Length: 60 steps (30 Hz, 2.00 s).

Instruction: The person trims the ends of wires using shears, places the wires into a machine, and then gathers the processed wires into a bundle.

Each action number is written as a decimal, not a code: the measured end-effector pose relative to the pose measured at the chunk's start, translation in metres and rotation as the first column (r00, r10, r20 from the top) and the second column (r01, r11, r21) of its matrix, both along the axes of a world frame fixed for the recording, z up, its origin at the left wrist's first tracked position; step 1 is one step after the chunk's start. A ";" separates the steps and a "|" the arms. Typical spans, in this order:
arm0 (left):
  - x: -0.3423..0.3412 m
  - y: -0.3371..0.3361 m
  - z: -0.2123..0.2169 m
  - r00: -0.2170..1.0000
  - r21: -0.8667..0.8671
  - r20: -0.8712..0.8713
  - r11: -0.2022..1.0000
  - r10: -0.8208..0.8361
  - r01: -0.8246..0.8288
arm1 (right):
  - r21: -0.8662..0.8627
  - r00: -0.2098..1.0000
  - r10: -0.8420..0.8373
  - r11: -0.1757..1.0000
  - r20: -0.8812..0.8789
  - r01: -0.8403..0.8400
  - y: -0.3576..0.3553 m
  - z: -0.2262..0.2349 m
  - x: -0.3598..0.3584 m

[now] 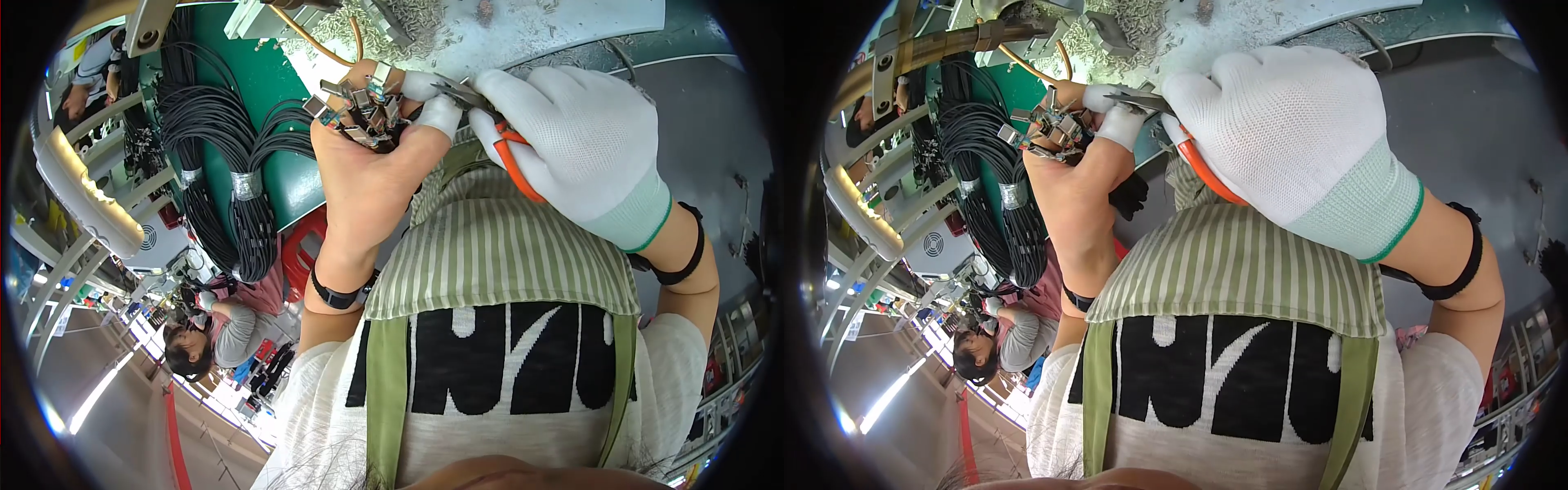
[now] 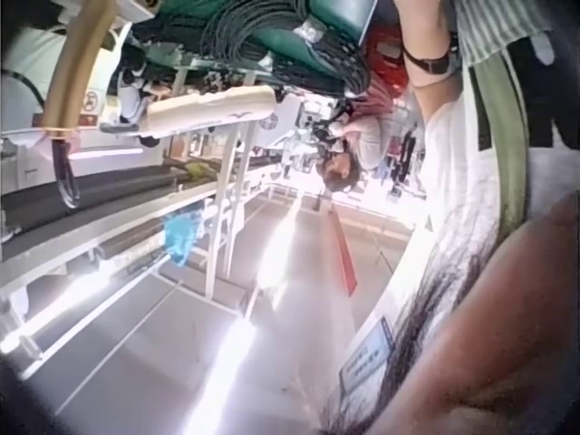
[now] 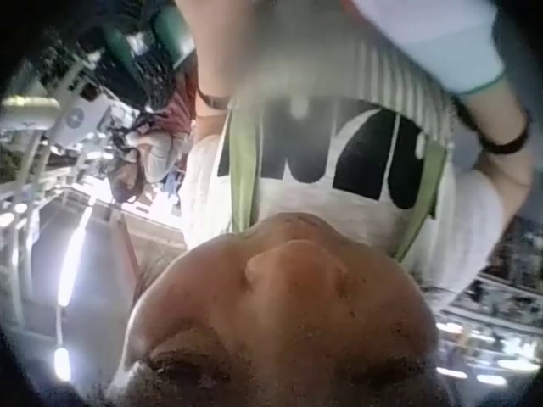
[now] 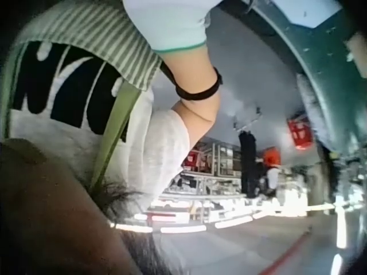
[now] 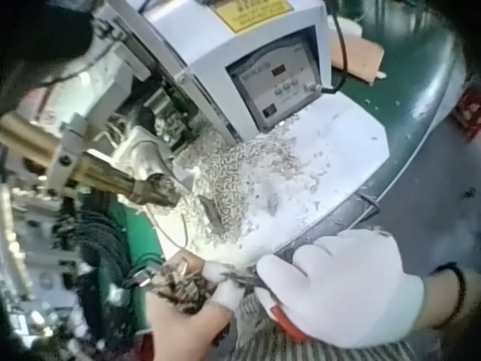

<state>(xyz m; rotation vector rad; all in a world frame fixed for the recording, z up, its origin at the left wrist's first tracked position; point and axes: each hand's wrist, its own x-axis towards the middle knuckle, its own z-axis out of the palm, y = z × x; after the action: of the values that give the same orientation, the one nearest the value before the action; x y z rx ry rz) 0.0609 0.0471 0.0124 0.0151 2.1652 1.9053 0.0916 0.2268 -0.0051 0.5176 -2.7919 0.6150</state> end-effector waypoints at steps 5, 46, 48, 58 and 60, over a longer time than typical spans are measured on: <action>-0.002 -0.005 -0.001 0.998 -0.071 -0.025 0.996 -0.049 0.047 | 0.032 0.996 0.071 0.997 0.056 -0.073 0.007 0.002 0.002; -0.009 -0.016 -0.022 0.943 0.247 0.328 0.969 -0.056 -0.028 | -0.600 0.904 0.232 0.799 0.358 0.033 -0.001 -0.027 -0.011; -0.017 -0.028 -0.025 0.935 0.282 0.351 0.958 -0.050 -0.055 | -0.582 0.912 0.202 0.812 0.357 0.048 0.004 -0.029 -0.019; -0.074 -0.029 -0.025 0.932 0.388 0.254 0.910 -0.257 0.146 | -0.553 0.911 0.412 0.764 0.020 -0.333 0.009 -0.015 -0.103; -0.078 -0.029 -0.022 0.921 0.373 0.274 0.913 -0.276 0.162 | -0.515 0.871 0.491 0.751 0.016 -0.414 0.008 -0.012 -0.106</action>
<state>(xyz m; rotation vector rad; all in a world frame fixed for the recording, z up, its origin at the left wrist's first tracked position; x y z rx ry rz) -0.0175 0.0177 -0.0100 0.0138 1.5318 1.9676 -0.0146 0.2351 -0.0174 1.0784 -2.4684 1.4857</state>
